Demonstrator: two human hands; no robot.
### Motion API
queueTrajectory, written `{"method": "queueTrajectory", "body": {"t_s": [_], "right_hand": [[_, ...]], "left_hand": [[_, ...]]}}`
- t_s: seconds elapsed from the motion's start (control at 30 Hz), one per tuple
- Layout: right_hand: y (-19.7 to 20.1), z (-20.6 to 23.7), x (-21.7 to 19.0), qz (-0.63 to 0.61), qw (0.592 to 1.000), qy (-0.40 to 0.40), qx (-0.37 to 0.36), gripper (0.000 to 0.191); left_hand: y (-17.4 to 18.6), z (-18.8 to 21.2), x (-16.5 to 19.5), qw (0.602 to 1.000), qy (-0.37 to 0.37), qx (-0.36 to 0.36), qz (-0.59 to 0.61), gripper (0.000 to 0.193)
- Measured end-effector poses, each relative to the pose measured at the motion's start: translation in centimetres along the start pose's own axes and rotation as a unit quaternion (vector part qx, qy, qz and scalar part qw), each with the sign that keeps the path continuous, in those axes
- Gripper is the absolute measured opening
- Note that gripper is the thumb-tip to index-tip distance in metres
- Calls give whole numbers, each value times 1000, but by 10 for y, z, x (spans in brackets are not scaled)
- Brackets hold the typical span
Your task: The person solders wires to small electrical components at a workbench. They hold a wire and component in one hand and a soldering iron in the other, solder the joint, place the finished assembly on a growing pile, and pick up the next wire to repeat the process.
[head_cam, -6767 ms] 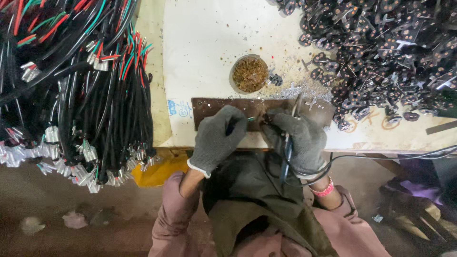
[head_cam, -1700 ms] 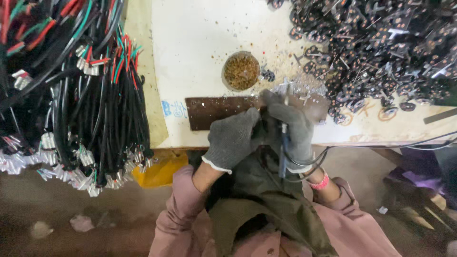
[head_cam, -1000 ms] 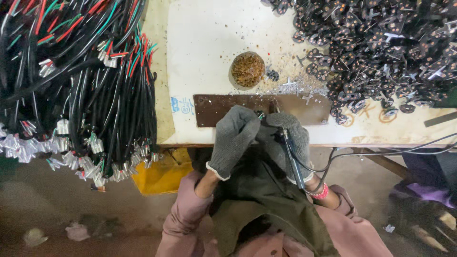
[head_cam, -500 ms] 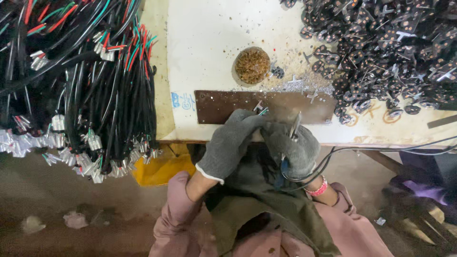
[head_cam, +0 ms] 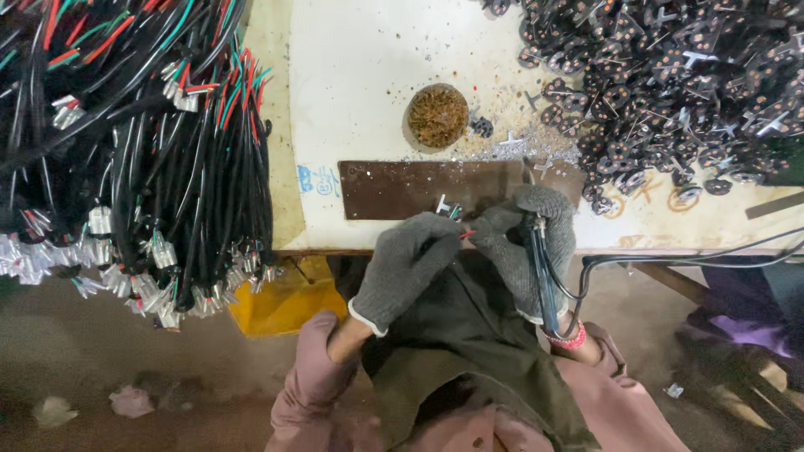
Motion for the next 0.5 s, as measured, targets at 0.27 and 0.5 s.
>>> {"method": "queueTrajectory", "body": {"t_s": [0.27,0.5], "right_hand": [[-4,2,-19,130,986,81,-64,46],[1,-12,-44,233,956,145,-102,45]], "left_hand": [[6,-4,15,997,-24,59,-40,9],[7,-12,10,987,-27,-7,-156,12]]}}
Point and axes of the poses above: each hand's wrist, its own z-axis away from the middle knuckle, its own y-axis out of the back of the hand, x = y × z, the point moved 6 cm from there along -z, towards the middle knuckle, and after that the axes turned 1 degree about x, right-handed, at the moved point
